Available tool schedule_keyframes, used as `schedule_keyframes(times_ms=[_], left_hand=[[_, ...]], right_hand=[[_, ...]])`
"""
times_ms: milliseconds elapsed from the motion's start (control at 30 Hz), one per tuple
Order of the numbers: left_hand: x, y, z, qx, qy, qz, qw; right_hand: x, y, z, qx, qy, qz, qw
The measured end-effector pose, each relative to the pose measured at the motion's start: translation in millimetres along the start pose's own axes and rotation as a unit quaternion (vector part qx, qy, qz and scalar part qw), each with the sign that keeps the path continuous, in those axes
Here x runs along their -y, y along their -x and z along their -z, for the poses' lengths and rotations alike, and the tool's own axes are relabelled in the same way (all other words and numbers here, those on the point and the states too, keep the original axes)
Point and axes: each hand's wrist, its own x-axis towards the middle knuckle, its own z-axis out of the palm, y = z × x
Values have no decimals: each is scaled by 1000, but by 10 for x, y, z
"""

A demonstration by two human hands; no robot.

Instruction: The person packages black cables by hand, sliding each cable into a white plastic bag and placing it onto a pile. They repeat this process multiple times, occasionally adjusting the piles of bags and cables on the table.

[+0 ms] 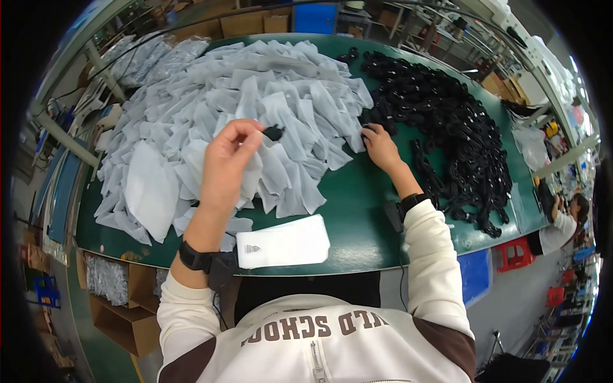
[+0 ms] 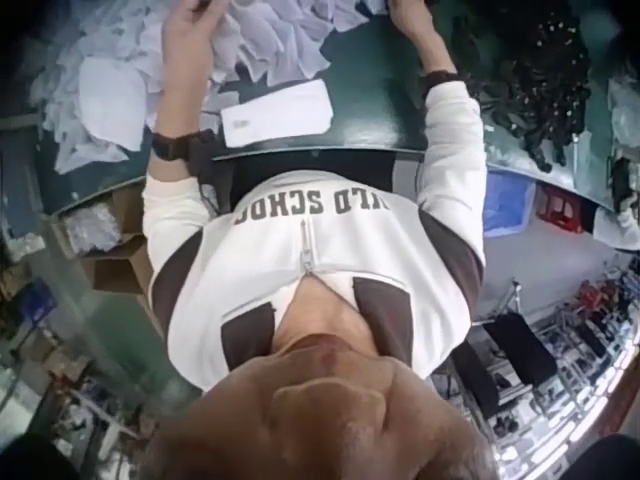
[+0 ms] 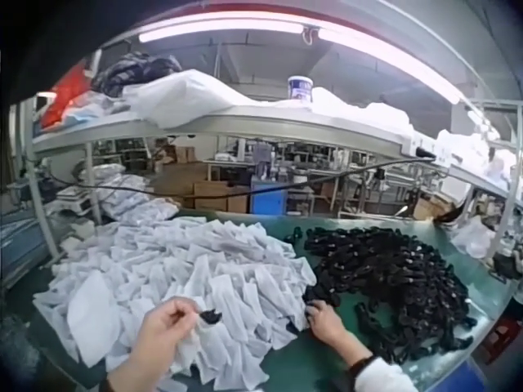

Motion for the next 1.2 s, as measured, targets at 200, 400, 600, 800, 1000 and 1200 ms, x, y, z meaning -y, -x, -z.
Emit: schedule_keyframes(times_ms=[200,400,600,800,1000,1200], left_hand=[[110,26,91,-8,54,56,997],[61,34,-71,13,164,119,979],[175,-153,-27,14,226,121,966],[609,-531,638,-181,67,32,981],[356,231,209,-73,-189,-86,976],[493,1285,-339,229,-298,-51,925]], right_hand=[[258,30,144,61,24,-80,995],[208,164,197,62,82,-66,993],[140,330,193,18,-2,-120,993],[262,514,380,70,-282,-343,894],[675,799,791,77,-368,-335,864],[1265,1052,1016,82,-429,-274,857]])
